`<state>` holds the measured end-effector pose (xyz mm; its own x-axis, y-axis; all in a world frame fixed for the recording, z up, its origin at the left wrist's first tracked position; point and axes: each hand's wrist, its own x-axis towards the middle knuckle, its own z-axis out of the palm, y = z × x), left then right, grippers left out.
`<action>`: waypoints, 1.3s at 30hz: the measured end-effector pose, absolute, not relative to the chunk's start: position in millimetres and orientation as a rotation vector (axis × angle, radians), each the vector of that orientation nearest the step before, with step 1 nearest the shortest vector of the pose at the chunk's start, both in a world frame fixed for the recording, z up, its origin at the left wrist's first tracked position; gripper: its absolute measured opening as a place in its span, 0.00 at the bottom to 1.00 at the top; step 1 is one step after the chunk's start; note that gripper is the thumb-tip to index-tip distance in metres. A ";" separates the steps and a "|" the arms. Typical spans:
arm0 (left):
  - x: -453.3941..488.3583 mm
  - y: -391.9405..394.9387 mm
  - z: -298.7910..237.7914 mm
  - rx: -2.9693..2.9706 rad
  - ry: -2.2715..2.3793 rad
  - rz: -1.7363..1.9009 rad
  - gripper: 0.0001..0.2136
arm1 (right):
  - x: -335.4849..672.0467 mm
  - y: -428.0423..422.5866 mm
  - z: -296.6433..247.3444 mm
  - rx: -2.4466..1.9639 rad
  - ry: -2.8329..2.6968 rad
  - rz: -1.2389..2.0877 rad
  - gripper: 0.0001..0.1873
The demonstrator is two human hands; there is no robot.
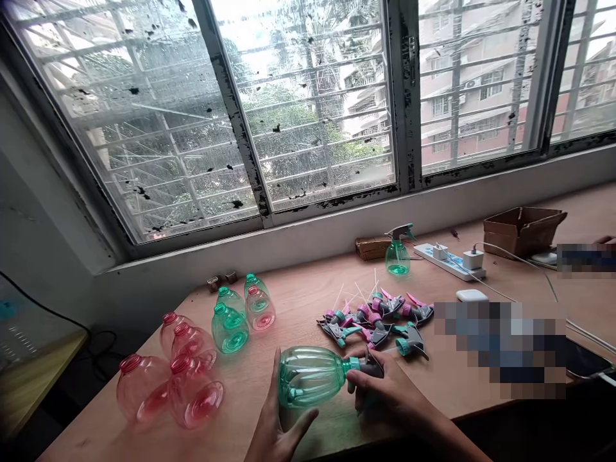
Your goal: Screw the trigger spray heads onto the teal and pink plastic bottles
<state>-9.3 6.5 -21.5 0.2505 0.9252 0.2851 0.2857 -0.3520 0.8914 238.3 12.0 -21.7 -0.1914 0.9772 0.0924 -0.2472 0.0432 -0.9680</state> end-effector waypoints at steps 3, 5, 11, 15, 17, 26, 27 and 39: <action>-8.3 5.6 -17.5 1.730 1.085 1.094 0.49 | 238.9 9.9 -20.7 -0.869 -1.229 1.425 0.26; -7.1 5.2 -13.7 1.689 1.047 1.078 0.46 | 239.3 8.6 -19.1 -0.881 -1.239 1.429 0.26; -5.6 5.6 -16.6 1.690 1.120 1.129 0.48 | 240.6 6.9 -14.6 -0.916 -1.253 1.401 0.24; -6.1 4.4 -22.2 1.640 1.098 1.170 0.52 | 241.3 6.0 -13.1 -0.928 -1.295 1.383 0.23; -6.7 3.6 -21.1 1.603 1.066 1.156 0.53 | 241.5 5.9 -13.1 -0.949 -1.306 1.375 0.23; -5.5 5.5 -21.9 1.643 1.038 1.176 0.51 | 242.3 9.0 -17.8 -0.935 -1.312 1.382 0.23; -5.0 4.8 -21.7 1.628 1.020 1.163 0.52 | 242.2 8.6 -18.0 -0.936 -1.309 1.384 0.23; -4.1 1.4 -12.3 1.666 1.069 1.171 0.47 | 241.6 9.5 -18.9 -0.943 -1.291 1.404 0.24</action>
<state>-4.1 1.4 -12.3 0.2084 0.9407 0.2675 0.1808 -0.3059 0.9347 241.6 9.5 -18.9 -0.2281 0.9713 0.0680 -0.1487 0.0342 -0.9883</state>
